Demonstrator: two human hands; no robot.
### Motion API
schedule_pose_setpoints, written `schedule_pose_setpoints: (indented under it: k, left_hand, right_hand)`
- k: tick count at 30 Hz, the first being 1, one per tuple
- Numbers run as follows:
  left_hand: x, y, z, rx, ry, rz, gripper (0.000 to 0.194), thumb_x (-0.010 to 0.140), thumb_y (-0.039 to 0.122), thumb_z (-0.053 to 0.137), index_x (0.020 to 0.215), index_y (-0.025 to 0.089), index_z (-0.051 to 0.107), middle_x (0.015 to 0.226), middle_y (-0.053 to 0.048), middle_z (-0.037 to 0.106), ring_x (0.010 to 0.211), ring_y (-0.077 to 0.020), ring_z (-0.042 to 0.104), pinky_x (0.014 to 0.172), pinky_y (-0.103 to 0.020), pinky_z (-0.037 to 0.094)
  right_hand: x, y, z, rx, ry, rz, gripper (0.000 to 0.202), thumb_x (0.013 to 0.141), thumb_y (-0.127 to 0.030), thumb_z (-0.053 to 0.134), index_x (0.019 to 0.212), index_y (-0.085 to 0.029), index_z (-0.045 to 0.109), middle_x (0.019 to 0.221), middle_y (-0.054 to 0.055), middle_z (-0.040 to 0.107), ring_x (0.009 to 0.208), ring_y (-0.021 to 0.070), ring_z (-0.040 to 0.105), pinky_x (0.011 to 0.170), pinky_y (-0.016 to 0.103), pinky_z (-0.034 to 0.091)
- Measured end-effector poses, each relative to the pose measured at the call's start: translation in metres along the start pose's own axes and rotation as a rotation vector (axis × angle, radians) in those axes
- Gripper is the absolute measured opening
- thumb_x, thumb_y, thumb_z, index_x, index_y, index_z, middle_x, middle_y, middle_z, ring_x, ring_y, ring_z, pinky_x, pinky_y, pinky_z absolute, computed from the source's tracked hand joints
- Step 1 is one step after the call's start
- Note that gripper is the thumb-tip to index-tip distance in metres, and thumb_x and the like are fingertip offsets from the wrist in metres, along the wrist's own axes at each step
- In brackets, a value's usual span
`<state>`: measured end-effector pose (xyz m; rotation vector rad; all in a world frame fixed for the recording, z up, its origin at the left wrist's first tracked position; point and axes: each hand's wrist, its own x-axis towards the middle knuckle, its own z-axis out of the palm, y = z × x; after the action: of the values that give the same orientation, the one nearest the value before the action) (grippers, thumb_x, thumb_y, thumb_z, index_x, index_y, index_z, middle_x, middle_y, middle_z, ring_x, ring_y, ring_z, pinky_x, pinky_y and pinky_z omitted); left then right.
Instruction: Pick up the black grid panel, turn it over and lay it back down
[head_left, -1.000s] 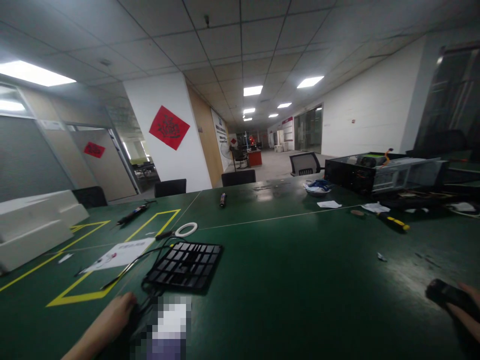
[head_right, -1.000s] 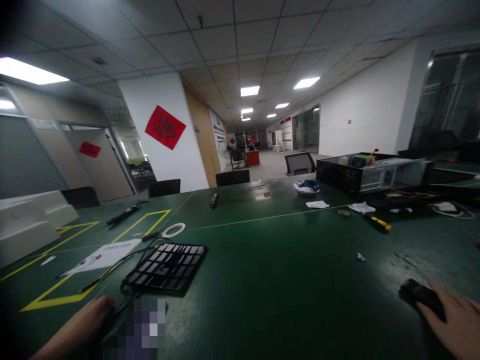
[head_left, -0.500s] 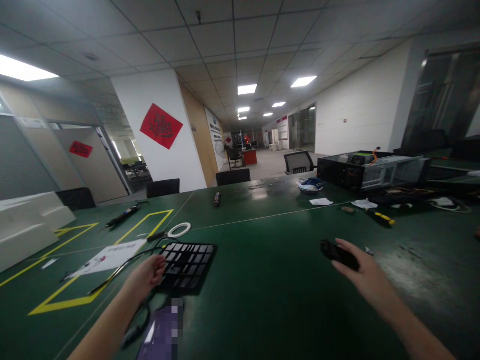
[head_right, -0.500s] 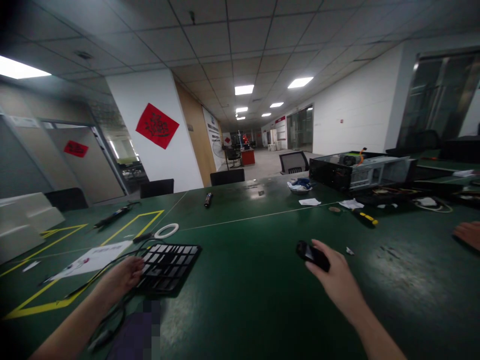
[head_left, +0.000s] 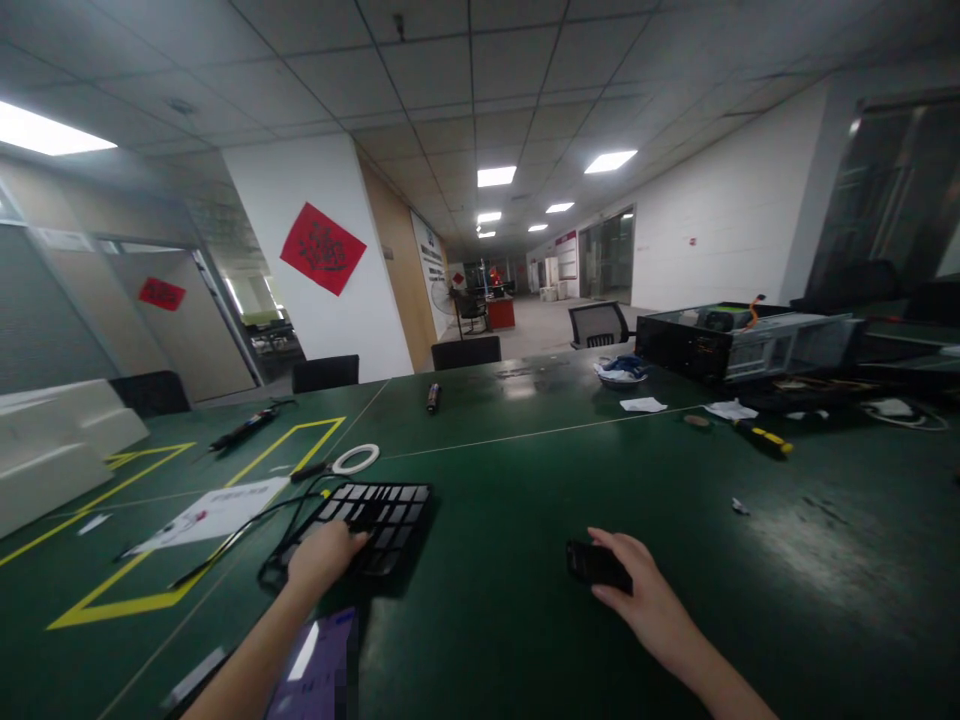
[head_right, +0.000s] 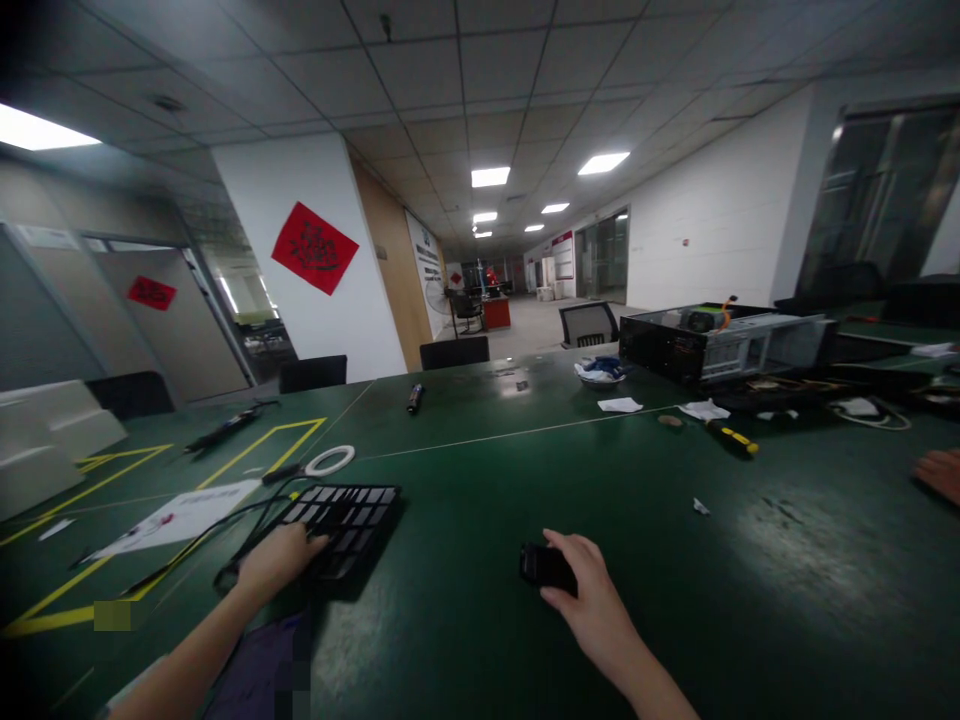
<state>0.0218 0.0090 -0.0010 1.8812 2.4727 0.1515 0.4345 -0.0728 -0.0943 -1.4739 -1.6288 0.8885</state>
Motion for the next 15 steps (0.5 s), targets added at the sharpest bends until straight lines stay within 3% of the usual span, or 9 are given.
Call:
schedule_pose_setpoints:
  k: [4,6,8,11,15]
  left_hand:
    - [-0.037,0.043,0.008,-0.132,0.064,0.126,0.039,0.078,0.044,0.036,0.095,0.013,0.053,0.093,-0.012,0.062,0.089,-0.0241,0.058,0.074,-0.032,0.043]
    - [-0.066,0.074,0.020,-0.480,0.086,0.328,0.037,0.077,0.044,0.039,0.097,0.015,0.049,0.092,-0.010,0.060,0.087,-0.0226,0.057,0.074,-0.031,0.043]
    - [-0.095,0.105,0.035,-0.757,0.012,0.496,0.037,0.077,0.045,0.043,0.100,0.016,0.048,0.095,-0.009,0.059,0.088,-0.0221,0.055,0.075,-0.030,0.042]
    - [-0.129,0.142,0.052,-0.900,-0.134,0.645,0.036,0.075,0.042,0.051,0.101,0.016,0.047,0.090,-0.007,0.057,0.081,-0.0197,0.053,0.069,-0.028,0.041]
    - [-0.142,0.161,0.059,-0.994,-0.256,0.709,0.033,0.075,0.038,0.055,0.099,0.017,0.047,0.090,-0.006,0.055,0.081,-0.0185,0.051,0.069,-0.027,0.039]
  right_hand:
    - [-0.001,-0.005,0.002,0.068,-0.048,-0.023,0.055,0.072,-0.021,0.051,0.123,-0.032,0.032,0.124,0.001,0.031,0.114,0.0163,0.036,0.103,0.034,0.023]
    - [-0.004,-0.012,0.004,0.135,-0.093,-0.042,0.056,0.073,-0.021,0.051,0.124,-0.032,0.031,0.125,0.001,0.031,0.115,0.0156,0.036,0.102,0.033,0.025]
    - [-0.009,-0.019,0.007,0.182,-0.109,-0.096,0.055,0.071,-0.019,0.051,0.122,-0.030,0.035,0.126,0.002,0.032,0.117,0.0169,0.034,0.102,0.034,0.025]
    - [-0.015,-0.024,0.013,0.308,-0.083,-0.199,0.045,0.071,-0.023,0.050,0.116,-0.023,0.044,0.120,0.007,0.040,0.116,0.0221,0.036,0.100,0.036,0.029]
    - [-0.019,-0.029,0.013,0.475,-0.130,-0.168,0.037,0.083,-0.035,0.034,0.116,-0.022,0.046,0.114,0.007,0.048,0.115,0.0225,0.039,0.096,0.037,0.034]
